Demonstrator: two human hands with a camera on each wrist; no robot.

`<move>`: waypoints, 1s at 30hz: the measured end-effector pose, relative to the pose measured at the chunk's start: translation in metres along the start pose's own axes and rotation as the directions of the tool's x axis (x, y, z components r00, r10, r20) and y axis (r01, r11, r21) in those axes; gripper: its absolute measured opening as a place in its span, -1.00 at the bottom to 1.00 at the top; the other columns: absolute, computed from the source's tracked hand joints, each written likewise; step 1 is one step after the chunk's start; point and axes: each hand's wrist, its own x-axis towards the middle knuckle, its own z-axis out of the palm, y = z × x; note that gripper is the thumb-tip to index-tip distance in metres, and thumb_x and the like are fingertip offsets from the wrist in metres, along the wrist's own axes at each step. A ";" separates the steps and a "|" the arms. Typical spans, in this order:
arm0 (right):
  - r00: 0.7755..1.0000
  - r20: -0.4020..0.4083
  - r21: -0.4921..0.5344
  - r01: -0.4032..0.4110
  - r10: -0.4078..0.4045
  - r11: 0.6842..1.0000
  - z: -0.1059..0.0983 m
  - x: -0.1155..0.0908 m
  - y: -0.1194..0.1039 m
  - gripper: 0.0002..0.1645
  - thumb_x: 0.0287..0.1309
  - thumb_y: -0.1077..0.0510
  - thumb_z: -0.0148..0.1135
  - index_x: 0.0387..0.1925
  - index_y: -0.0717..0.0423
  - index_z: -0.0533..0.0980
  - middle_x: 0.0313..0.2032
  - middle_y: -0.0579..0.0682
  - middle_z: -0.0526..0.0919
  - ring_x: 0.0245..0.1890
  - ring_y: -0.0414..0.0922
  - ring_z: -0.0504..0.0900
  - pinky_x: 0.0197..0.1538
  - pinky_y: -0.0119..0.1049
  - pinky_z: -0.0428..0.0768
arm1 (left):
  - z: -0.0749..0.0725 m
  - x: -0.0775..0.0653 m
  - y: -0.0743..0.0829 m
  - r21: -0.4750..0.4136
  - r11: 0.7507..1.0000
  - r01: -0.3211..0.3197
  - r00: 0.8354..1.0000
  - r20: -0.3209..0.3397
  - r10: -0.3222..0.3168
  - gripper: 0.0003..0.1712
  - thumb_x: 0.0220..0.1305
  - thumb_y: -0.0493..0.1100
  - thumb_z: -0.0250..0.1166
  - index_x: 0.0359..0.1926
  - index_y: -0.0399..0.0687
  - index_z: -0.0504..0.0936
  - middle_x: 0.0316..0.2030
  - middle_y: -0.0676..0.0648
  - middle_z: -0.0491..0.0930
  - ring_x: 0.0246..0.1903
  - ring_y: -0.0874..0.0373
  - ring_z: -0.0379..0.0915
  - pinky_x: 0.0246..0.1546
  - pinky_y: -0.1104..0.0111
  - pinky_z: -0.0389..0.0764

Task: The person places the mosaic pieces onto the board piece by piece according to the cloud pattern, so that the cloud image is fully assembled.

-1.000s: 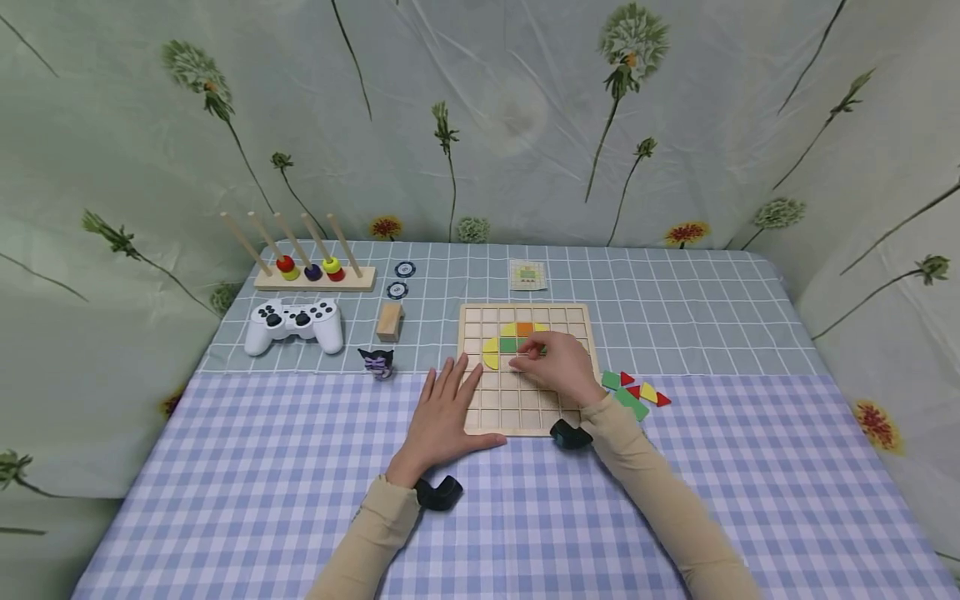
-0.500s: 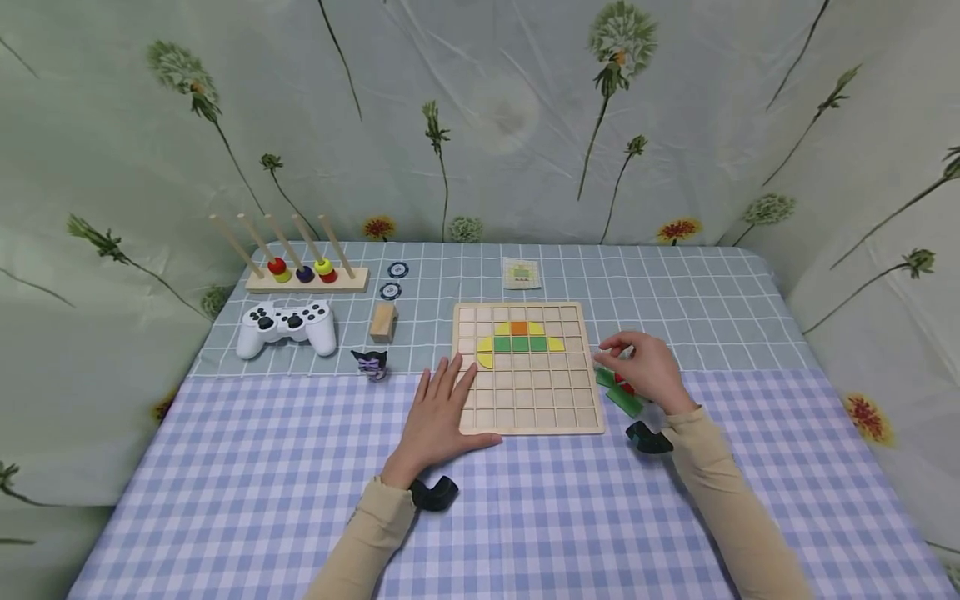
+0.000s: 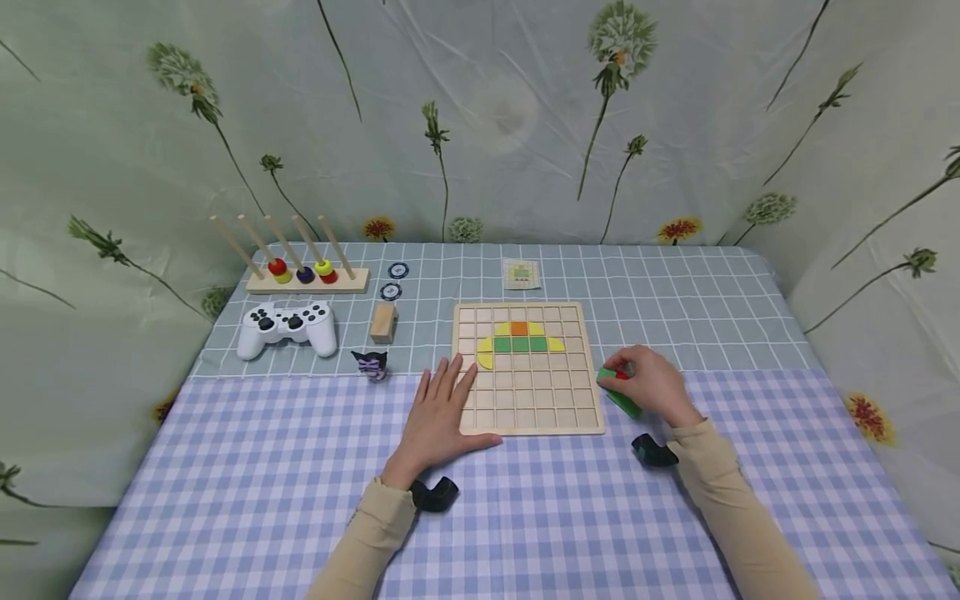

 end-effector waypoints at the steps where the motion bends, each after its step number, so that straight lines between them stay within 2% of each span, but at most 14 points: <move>1: 1.000 -0.003 0.011 -0.002 0.002 1.000 0.000 -0.001 -0.001 -0.75 -0.02 0.07 0.43 -0.31 0.14 0.64 -0.34 0.02 0.62 -0.42 -0.06 0.50 -0.42 -0.22 0.42 | -0.001 0.000 0.000 -0.004 1.000 0.003 1.000 0.001 -0.003 0.28 -0.11 0.60 0.15 0.47 -0.05 0.05 0.46 -0.18 -0.11 0.42 -0.10 -0.30 0.36 0.03 -0.28; 8: 0.997 -0.078 0.048 0.013 -0.009 0.999 0.002 -0.005 -0.007 -0.79 0.02 0.11 0.41 -0.39 0.11 0.55 -0.45 -0.05 0.61 -0.49 -0.10 0.51 -0.48 -0.26 0.37 | -0.001 0.000 0.001 -0.007 1.000 0.003 1.000 0.003 -0.003 0.26 -0.10 0.58 0.17 0.47 -0.05 0.05 0.45 -0.18 -0.11 0.42 -0.10 -0.30 0.36 0.04 -0.29; 12: 0.989 -0.140 0.083 0.046 -0.034 0.996 0.004 0.000 -0.015 -0.79 0.03 0.13 0.39 -0.33 0.15 0.56 -0.43 -0.02 0.59 -0.56 -0.12 0.42 -0.53 -0.27 0.32 | -0.001 -0.001 0.000 -0.003 1.000 0.003 1.000 -0.004 -0.003 0.26 -0.10 0.59 0.17 0.47 -0.05 0.06 0.45 -0.18 -0.10 0.42 -0.10 -0.29 0.36 0.04 -0.28; 15: 0.986 -0.156 0.123 0.085 -0.065 0.989 0.010 0.007 -0.027 -0.77 0.04 0.15 0.39 -0.30 0.19 0.57 -0.43 0.00 0.58 -0.58 -0.13 0.37 -0.54 -0.27 0.30 | -0.001 -0.002 0.000 -0.004 1.000 0.001 1.000 -0.010 -0.001 0.26 -0.10 0.58 0.19 0.47 -0.06 0.07 0.45 -0.19 -0.09 0.42 -0.11 -0.28 0.36 0.03 -0.27; 25: 0.992 -0.064 0.203 0.122 -0.112 0.971 0.041 0.029 -0.074 -0.76 -0.06 0.11 0.48 -0.48 0.08 0.54 -0.54 -0.11 0.56 -0.59 -0.13 0.37 -0.53 -0.30 0.28 | 0.000 -0.001 0.000 -0.004 1.000 0.005 1.000 -0.002 -0.005 0.27 -0.10 0.62 0.13 0.47 -0.05 0.07 0.45 -0.19 -0.09 0.42 -0.11 -0.29 0.36 0.01 -0.26; 30: 0.991 -0.027 0.221 0.131 -0.128 0.966 0.057 0.039 -0.091 -0.80 -0.04 0.06 0.48 -0.49 0.03 0.59 -0.56 -0.15 0.56 -0.57 -0.16 0.41 -0.47 -0.29 0.34 | 0.000 -0.001 0.000 -0.008 1.000 0.002 1.000 -0.008 -0.002 0.26 -0.09 0.62 0.12 0.47 -0.05 0.08 0.45 -0.18 -0.10 0.42 -0.11 -0.29 0.35 0.01 -0.26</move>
